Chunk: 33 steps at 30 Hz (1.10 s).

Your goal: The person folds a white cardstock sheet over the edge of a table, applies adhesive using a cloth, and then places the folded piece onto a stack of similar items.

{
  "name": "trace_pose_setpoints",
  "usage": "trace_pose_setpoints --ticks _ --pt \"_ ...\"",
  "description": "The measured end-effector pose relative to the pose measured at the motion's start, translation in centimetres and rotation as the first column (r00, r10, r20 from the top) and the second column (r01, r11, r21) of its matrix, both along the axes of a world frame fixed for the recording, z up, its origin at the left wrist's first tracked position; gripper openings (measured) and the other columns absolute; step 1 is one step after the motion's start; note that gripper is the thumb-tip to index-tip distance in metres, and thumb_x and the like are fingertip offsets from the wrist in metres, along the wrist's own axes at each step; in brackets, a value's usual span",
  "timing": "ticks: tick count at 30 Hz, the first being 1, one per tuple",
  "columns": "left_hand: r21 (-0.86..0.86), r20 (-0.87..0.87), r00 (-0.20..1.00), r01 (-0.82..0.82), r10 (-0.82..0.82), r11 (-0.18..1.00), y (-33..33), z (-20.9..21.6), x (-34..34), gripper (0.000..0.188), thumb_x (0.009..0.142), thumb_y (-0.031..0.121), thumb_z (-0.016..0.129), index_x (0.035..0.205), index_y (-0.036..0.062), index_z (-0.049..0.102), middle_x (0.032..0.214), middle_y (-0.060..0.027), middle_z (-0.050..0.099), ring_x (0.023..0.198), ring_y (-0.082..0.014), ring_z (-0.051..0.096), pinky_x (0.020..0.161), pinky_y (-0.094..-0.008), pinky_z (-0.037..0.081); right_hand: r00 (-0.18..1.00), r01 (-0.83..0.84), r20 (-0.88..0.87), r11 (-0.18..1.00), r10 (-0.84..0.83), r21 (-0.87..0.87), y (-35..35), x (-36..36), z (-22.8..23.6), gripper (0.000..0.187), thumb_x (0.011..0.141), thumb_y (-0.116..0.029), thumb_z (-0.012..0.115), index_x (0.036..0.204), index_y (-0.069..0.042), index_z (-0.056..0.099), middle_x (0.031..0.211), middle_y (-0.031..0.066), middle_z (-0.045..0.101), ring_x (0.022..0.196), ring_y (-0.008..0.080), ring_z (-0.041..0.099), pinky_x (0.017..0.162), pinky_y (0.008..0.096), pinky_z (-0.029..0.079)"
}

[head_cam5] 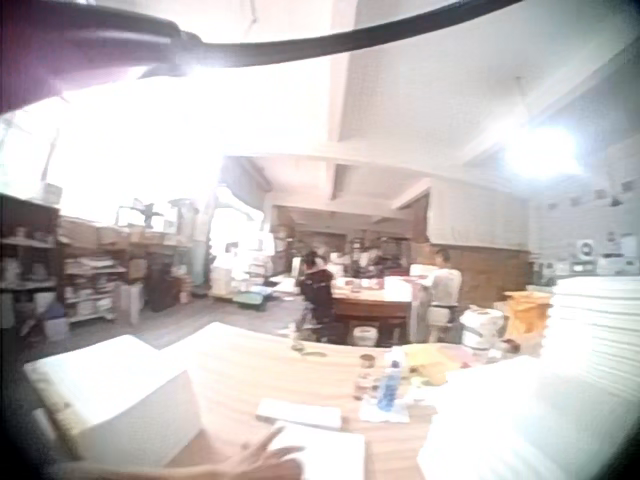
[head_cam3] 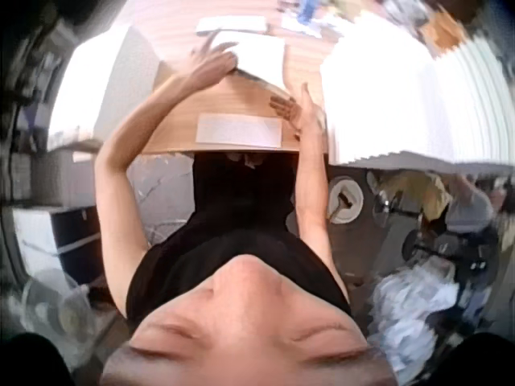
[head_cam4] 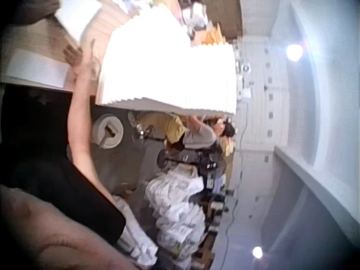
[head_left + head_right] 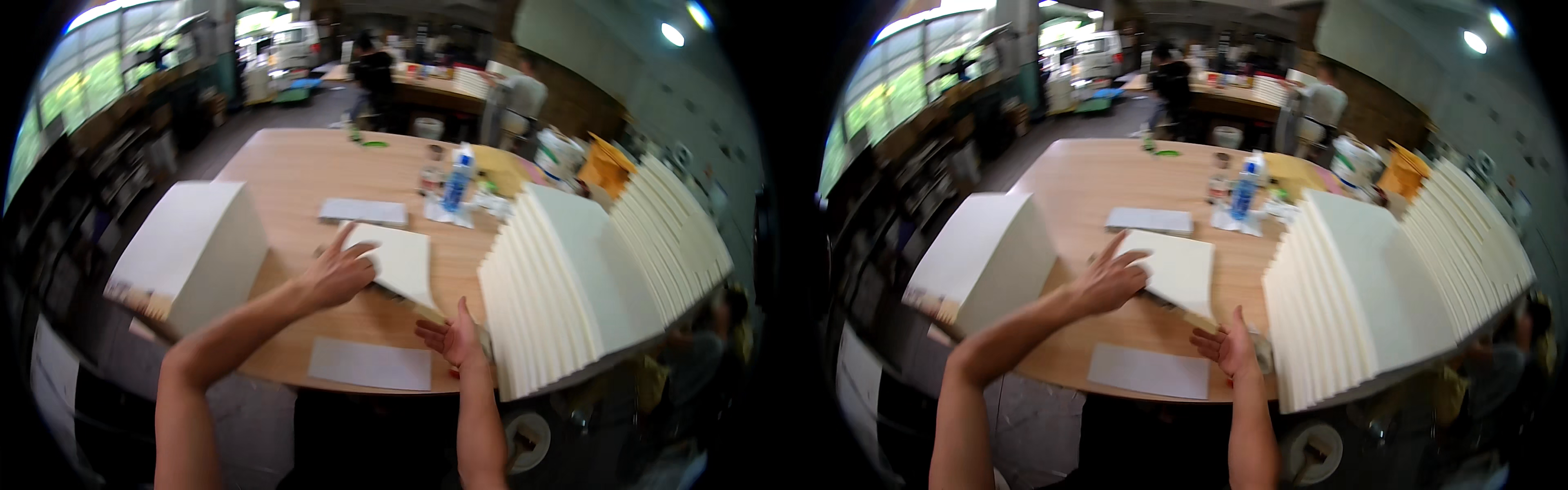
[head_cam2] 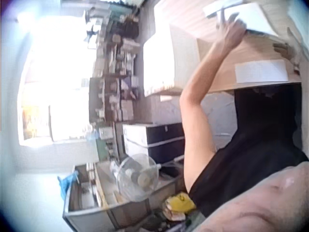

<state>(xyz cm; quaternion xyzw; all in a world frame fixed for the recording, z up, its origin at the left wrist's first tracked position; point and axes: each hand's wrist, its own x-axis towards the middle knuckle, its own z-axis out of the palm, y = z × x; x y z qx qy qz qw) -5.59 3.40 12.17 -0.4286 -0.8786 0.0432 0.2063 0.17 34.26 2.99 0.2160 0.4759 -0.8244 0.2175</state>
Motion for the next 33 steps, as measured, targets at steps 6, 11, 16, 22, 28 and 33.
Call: trace_pose_setpoints --ticks 6,11,16,22,28,33 --pt "-0.084 -0.237 0.966 0.087 -0.104 0.993 -5.7 11.4 5.5 0.005 0.088 0.016 0.075 0.091 0.013 0.073 0.109 0.0046 0.075 0.144 -0.0205 0.055 0.135 -0.0628 0.021 0.979 0.079 -0.158 0.956 -0.127 -0.281 -9.1 -3.4 -4.6 0.057 0.113 -0.042 0.046 0.14 0.007 0.057 0.124 0.0241 0.073 0.113 0.0359 0.073 0.088 0.0422 0.066" --pt "0.117 -0.539 0.819 -0.158 0.196 0.981 -17.3 10.1 14.9 0.024 0.089 0.022 0.081 0.111 0.0255 0.074 0.134 0.0083 0.07 0.145 -0.0185 0.054 0.135 -0.063 0.021 0.887 -0.27 -0.459 0.859 0.046 -0.434 -20.6 -1.3 5.4 0.043 0.112 -0.019 0.049 0.149 0.003 0.049 0.143 0.0153 0.063 0.127 0.0301 0.065 0.105 0.0409 0.057" --pt "0.429 -0.541 0.537 -0.485 0.647 0.762 -32.8 4.9 21.8 0.05 0.082 0.03 0.087 0.129 0.0356 0.072 0.146 0.0035 0.066 0.148 -0.0211 0.052 0.134 -0.0579 0.023 0.75 -0.356 -0.659 0.875 0.059 -0.327 -35.0 -3.5 11.1 0.042 0.11 -0.011 0.056 0.149 0.001 0.048 0.137 0.0133 0.067 0.119 0.0282 0.07 0.103 0.0447 0.06" --pt "0.72 0.33 0.673 -0.632 0.662 0.285 -43.1 -0.1 24.4 0.067 0.076 0.019 0.092 0.139 0.0281 0.073 0.154 -0.0037 0.062 0.147 -0.027 0.054 0.127 -0.0504 0.039 0.627 -0.566 -0.575 0.815 0.526 0.129 -43.6 -6.8 11.2 0.038 0.109 -0.019 0.066 0.138 0.004 0.055 0.129 0.013 0.069 0.114 0.0248 0.071 0.098 0.0434 0.062" --pt "0.777 0.629 0.761 -0.621 0.162 -0.1 -46.4 -2.3 23.7 0.069 0.088 -0.009 0.076 0.151 0.0157 0.064 0.143 -0.0045 0.066 0.124 -0.018 0.064 0.108 -0.0357 0.057 0.457 -0.622 -0.488 0.66 0.743 0.422 -43.9 -7.3 13.2 0.048 0.106 -0.033 0.071 0.132 0.005 0.059 0.116 0.0117 0.073 0.099 0.0228 0.075 0.086 0.0405 0.065" --pt "0.791 0.61 0.771 -0.606 0.183 -0.084 -46.7 -1.9 24.1 0.067 0.089 -0.015 0.069 0.151 0.0085 0.061 0.133 -0.0057 0.066 0.115 -0.0162 0.066 0.102 -0.033 0.058 0.454 -0.58 -0.455 0.641 0.766 0.503 -44.3 -7.6 12.4 0.049 0.104 -0.039 0.072 0.127 0.003 0.062 0.109 0.0113 0.075 0.089 0.0218 0.076 0.081 0.038 0.066"
